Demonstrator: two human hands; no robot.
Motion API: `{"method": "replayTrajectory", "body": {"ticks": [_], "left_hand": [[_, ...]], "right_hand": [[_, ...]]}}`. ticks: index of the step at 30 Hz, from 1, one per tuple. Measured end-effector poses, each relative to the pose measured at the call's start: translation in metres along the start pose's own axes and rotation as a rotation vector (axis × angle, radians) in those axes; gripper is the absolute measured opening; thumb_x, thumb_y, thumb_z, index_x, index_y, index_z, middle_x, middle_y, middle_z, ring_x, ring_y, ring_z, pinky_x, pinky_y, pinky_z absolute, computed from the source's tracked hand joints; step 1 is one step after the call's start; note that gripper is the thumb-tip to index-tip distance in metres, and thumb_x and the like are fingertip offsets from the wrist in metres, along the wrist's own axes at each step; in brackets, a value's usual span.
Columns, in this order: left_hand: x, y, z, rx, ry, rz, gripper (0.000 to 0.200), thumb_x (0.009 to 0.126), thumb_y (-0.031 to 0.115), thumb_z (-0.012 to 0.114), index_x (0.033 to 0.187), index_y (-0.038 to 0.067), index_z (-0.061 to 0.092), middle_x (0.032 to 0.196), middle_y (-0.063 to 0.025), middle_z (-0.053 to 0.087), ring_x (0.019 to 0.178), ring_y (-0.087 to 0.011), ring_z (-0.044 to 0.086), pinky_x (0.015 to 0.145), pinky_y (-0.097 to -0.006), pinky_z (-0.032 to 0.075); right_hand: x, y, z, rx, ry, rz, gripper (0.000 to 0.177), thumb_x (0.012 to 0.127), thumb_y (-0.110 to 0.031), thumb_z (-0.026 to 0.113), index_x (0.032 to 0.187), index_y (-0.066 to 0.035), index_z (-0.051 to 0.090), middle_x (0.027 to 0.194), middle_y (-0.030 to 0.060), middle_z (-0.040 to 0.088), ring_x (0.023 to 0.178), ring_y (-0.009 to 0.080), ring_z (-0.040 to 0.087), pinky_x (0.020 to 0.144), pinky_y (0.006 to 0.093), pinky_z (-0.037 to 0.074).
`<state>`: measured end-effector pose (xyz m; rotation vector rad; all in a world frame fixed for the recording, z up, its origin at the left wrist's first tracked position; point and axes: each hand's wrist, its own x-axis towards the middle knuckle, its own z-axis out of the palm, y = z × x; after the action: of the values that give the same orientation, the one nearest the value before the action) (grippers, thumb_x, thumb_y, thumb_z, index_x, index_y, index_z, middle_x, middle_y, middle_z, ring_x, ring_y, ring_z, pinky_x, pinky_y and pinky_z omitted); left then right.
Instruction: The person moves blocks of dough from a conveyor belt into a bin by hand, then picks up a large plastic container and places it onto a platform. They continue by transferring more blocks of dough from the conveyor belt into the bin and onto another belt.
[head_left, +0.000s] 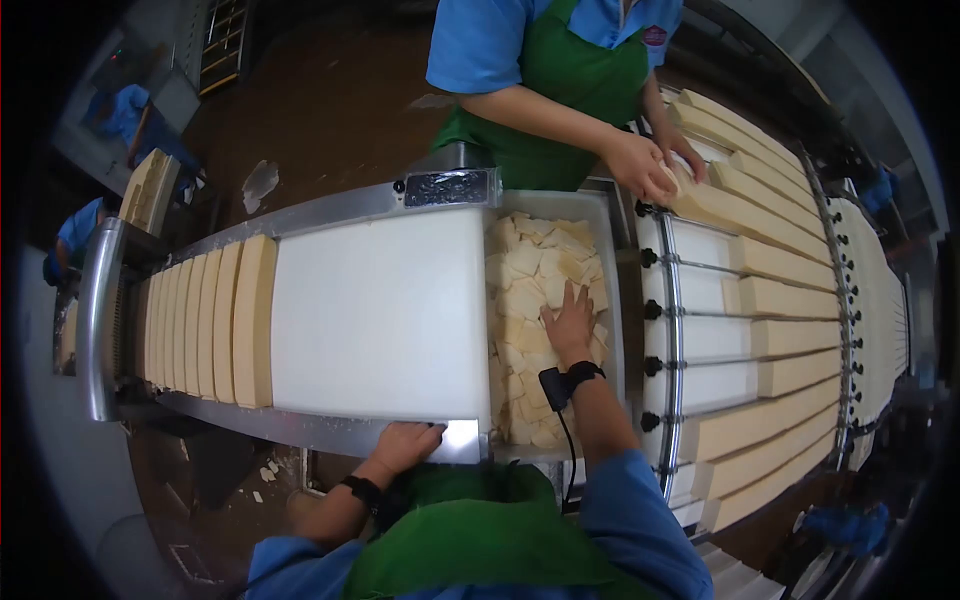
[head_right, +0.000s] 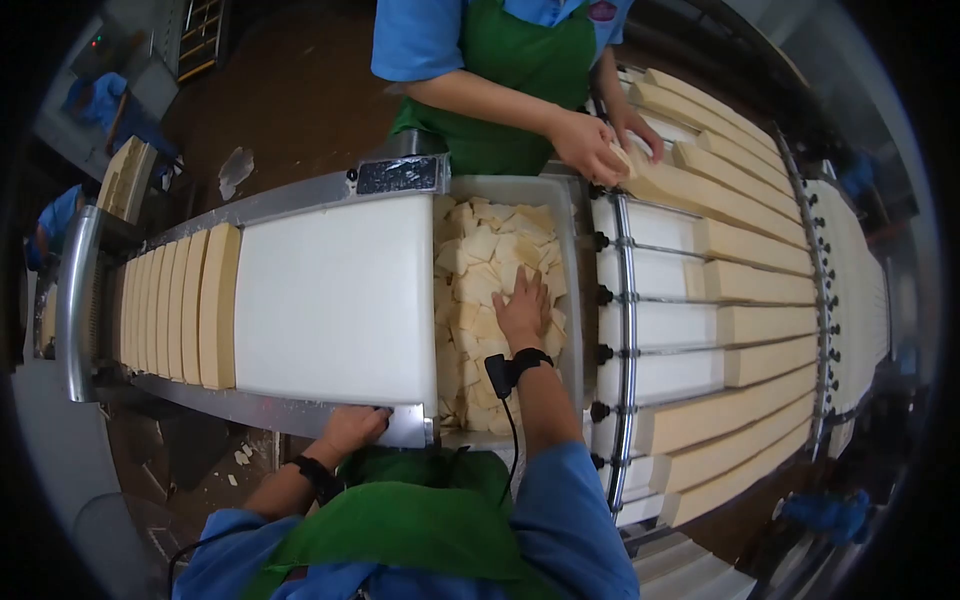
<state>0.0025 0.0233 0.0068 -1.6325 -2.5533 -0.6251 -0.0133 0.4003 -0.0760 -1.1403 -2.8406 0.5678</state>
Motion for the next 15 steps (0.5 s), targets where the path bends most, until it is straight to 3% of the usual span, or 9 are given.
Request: {"method": "replayTrajectory", "body": {"ticks": [3,4,7,8,9,11,13,14,15], "left_hand": [[0.001,-0.001,-0.005,-0.005,-0.179,-0.047,0.01,0.078,0.017,0.066,0.088,0.016,0.064,0.059,0.0,0.053,0.049,-0.0193,0.056,0.044,-0.0337,0.046],[0.005,-0.001,-0.006,0.018,-0.112,-0.011,0.012,0.078,0.018,0.066,0.09,0.016,0.064,0.06,0.0003,0.053,0.05,-0.0181,0.056,0.043,-0.0338,0.045],[-0.002,-0.007,0.0,0.002,-0.145,0.035,0.017,0.078,0.015,0.064,0.095,0.016,0.064,0.065,0.001,0.056,0.057,-0.0159,0.058,0.046,-0.0315,0.047],[-0.001,-0.009,0.001,0.01,-0.163,0.031,0.017,0.078,0.015,0.064,0.095,0.016,0.064,0.065,0.001,0.056,0.057,-0.0159,0.058,0.046,-0.0315,0.047],[0.001,-0.007,0.001,0.02,-0.115,0.039,0.019,0.077,0.014,0.065,0.095,0.015,0.064,0.067,0.0011,0.057,0.06,-0.0159,0.059,0.048,-0.0304,0.048],[0.006,-0.007,-0.003,0.027,-0.079,0.047,0.02,0.076,0.014,0.065,0.096,0.015,0.063,0.07,0.0011,0.058,0.063,-0.0159,0.06,0.05,-0.0294,0.049],[0.01,-0.004,-0.009,0.005,-0.11,0.02,0.022,0.076,0.014,0.065,0.097,0.014,0.063,0.073,0.0009,0.059,0.068,-0.016,0.062,0.054,-0.0282,0.05],[0.011,-0.005,-0.007,-0.004,-0.119,0.017,0.022,0.076,0.014,0.065,0.097,0.014,0.063,0.073,0.0009,0.059,0.068,-0.016,0.062,0.054,-0.0282,0.05],[0.011,-0.006,-0.005,0.004,-0.087,0.042,0.017,0.073,0.013,0.067,0.089,0.014,0.062,0.07,0.0009,0.058,0.063,-0.0148,0.059,0.051,-0.0283,0.047]], "right_hand": [[0.02,-0.009,0.018,0.083,-0.225,0.076,0.085,0.08,-0.053,0.064,0.149,-0.031,0.02,0.156,0.0152,0.004,0.142,0.0435,0.005,0.109,0.0651,0.011],[0.029,-0.017,0.017,0.034,-0.358,0.159,0.087,0.08,-0.057,0.063,0.15,-0.036,0.015,0.157,0.0143,-0.004,0.142,0.0438,0.004,0.11,0.064,0.009],[0.061,-0.045,0.033,-0.129,-0.265,0.184,0.09,0.078,-0.06,0.063,0.15,-0.038,0.012,0.155,0.0178,0.008,0.139,0.0486,0.011,0.107,0.0647,0.02],[0.08,-0.038,0.052,0.043,-0.291,0.17,0.083,0.078,-0.061,0.061,0.148,-0.036,0.023,0.154,0.0192,0.012,0.139,0.0478,0.012,0.105,0.068,0.017],[0.104,-0.025,0.09,0.056,-0.307,0.176,0.083,0.078,-0.061,0.061,0.148,-0.036,0.023,0.154,0.0192,0.012,0.139,0.0478,0.012,0.105,0.068,0.017],[0.149,-0.006,0.16,0.401,-0.323,-0.107,0.073,0.079,-0.063,0.057,0.143,-0.034,0.038,0.155,0.017,0.014,0.14,0.0449,0.013,0.104,0.071,0.011],[0.155,-0.053,0.089,-0.075,-0.501,-0.077,0.064,0.081,-0.064,0.053,0.136,-0.031,0.05,0.156,0.0137,0.013,0.141,0.041,0.013,0.106,0.0685,0.01],[0.149,-0.051,0.085,-0.109,-0.428,-0.215,0.066,0.082,-0.061,0.055,0.14,-0.033,0.043,0.158,0.0097,0.008,0.142,0.0386,0.011,0.106,0.0679,0.013],[0.135,-0.05,0.076,-0.113,-0.444,-0.208,0.066,0.082,-0.061,0.055,0.14,-0.033,0.043,0.158,0.0097,0.008,0.142,0.0386,0.011,0.106,0.0679,0.013]]}}
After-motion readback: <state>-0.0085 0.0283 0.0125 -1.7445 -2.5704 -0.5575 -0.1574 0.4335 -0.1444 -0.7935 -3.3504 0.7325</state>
